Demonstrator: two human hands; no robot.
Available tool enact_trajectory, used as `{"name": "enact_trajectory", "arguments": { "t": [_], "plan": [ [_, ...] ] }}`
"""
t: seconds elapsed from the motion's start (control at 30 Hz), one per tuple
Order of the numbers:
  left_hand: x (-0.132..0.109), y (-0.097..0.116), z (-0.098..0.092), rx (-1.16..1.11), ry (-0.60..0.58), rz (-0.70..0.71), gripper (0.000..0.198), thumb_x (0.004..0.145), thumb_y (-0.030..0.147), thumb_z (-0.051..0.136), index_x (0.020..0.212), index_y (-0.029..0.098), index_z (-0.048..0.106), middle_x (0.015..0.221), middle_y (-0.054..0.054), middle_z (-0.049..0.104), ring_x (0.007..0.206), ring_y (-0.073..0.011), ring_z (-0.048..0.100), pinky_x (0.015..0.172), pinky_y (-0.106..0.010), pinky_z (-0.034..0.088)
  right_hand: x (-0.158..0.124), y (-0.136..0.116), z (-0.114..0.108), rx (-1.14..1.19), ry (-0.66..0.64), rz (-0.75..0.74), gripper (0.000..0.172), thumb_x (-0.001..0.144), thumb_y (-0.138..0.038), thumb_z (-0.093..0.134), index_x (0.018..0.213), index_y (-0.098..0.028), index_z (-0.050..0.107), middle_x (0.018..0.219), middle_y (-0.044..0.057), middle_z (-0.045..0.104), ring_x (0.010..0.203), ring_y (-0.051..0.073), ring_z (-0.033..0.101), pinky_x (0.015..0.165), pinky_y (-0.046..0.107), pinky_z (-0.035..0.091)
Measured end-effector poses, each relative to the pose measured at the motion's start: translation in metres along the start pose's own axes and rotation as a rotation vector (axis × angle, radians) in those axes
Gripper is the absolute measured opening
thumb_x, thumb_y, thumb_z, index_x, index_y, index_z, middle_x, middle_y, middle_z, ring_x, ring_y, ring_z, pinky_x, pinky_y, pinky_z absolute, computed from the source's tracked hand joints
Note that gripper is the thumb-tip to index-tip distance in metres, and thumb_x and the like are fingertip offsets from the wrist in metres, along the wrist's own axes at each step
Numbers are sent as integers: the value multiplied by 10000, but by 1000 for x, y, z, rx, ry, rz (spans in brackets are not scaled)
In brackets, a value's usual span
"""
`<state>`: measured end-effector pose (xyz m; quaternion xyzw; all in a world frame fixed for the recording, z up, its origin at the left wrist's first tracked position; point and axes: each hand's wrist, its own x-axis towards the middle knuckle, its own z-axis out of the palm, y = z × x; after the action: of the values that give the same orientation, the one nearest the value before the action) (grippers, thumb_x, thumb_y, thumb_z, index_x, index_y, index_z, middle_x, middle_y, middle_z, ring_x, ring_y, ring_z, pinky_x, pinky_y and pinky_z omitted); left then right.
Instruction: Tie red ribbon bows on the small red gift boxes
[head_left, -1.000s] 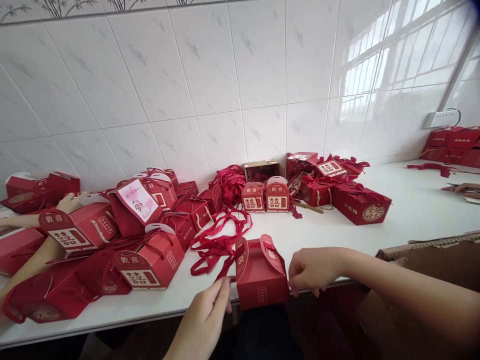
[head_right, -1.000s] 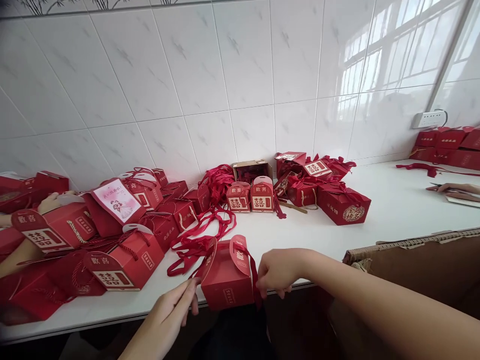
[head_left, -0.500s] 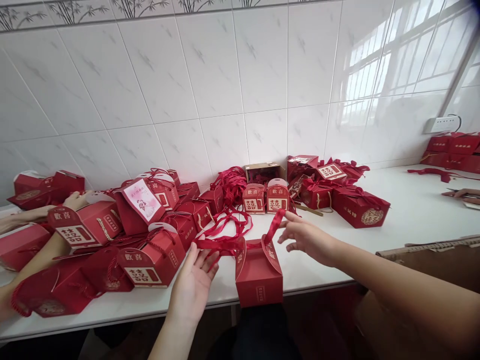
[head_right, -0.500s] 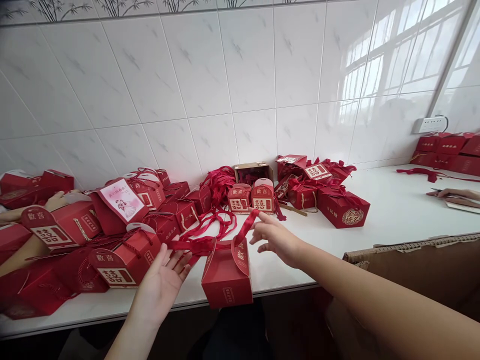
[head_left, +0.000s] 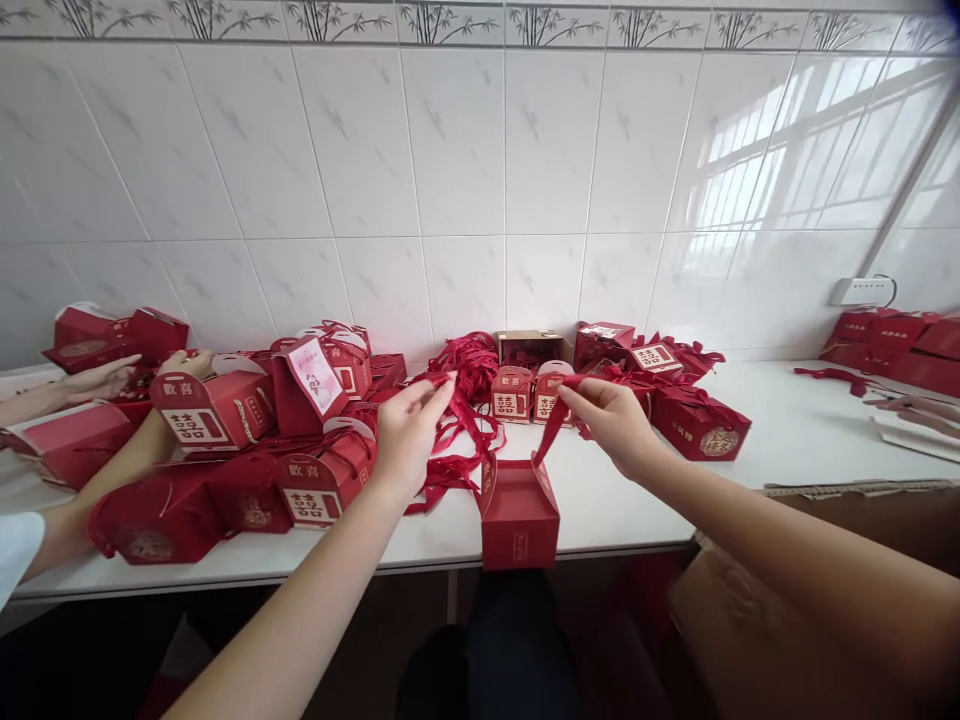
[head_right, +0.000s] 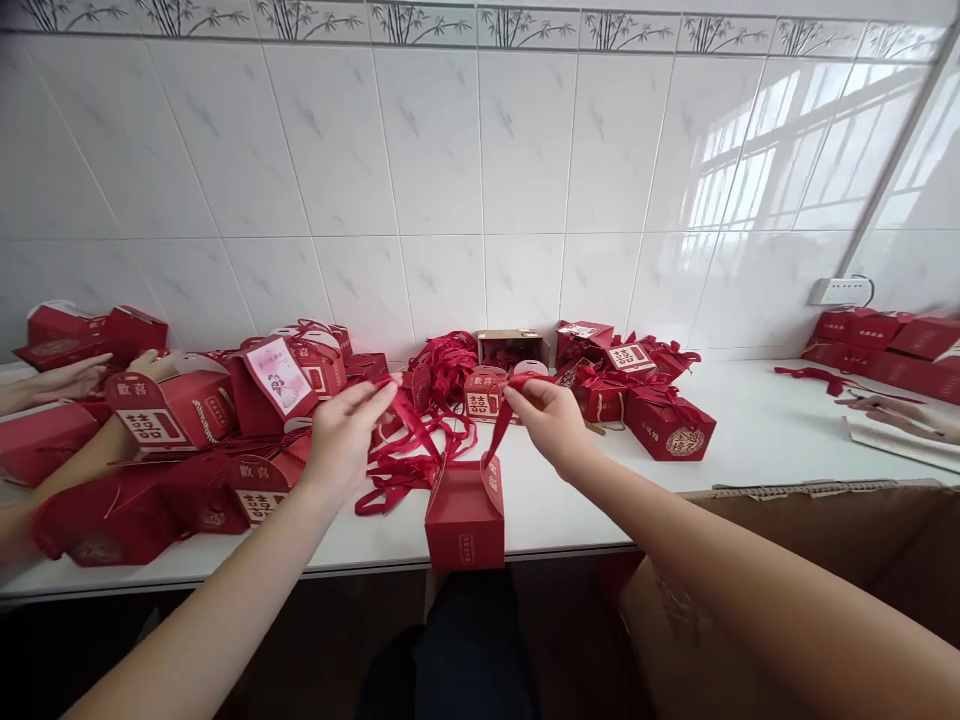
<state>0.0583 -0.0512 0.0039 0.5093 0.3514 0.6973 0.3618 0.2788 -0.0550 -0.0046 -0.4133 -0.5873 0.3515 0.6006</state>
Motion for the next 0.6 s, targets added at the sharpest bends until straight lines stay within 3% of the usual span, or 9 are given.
{"name": "enact_trajectory", "arguments": {
  "t": [0.13, 0.3, 0.43, 0.6],
  "plan": [
    [17, 14, 19, 60, -123, 74, 296, 626, 341, 764, 858, 160, 730, 830, -51, 707, 774, -157, 622, 725, -260, 466, 6, -17, 7, 39, 48, -53, 304, 723, -443, 652, 836, -161, 659, 741, 31, 626, 638, 127, 533, 545, 254, 403],
    [28, 35, 36, 40, -154, 62, 293, 619, 332, 766, 851, 159, 730, 851, -52, 709, 728, -135, 606, 666, -243, 455, 7, -32, 11, 55, 70, -148, 242, 722, -386, 657, 826, -167, 666, 712, 15, 622, 603, 107, 519, 516, 233, 389],
    [32, 50, 42, 17, -189, 79, 312, 632, 348, 760, 877, 158, 729, 929, -69, 705, 817, -157, 612, 720, -256, 461, 7, -38, 11, 66, 58, -151, 265, 730, -427, 648, 756, -164, 660, 619, -12, 575, 513, 79, 458, 474, 228, 355],
    [33, 52, 44, -111, -244, 7, 306, 638, 333, 757, 894, 168, 721, 852, -51, 691, 750, -143, 604, 676, -259, 459, 10, -40, 8, 93, 55, -124, 214, 702, -378, 690, 758, -174, 654, 672, -1, 618, 581, 94, 519, 548, 241, 415]
  ]
}}
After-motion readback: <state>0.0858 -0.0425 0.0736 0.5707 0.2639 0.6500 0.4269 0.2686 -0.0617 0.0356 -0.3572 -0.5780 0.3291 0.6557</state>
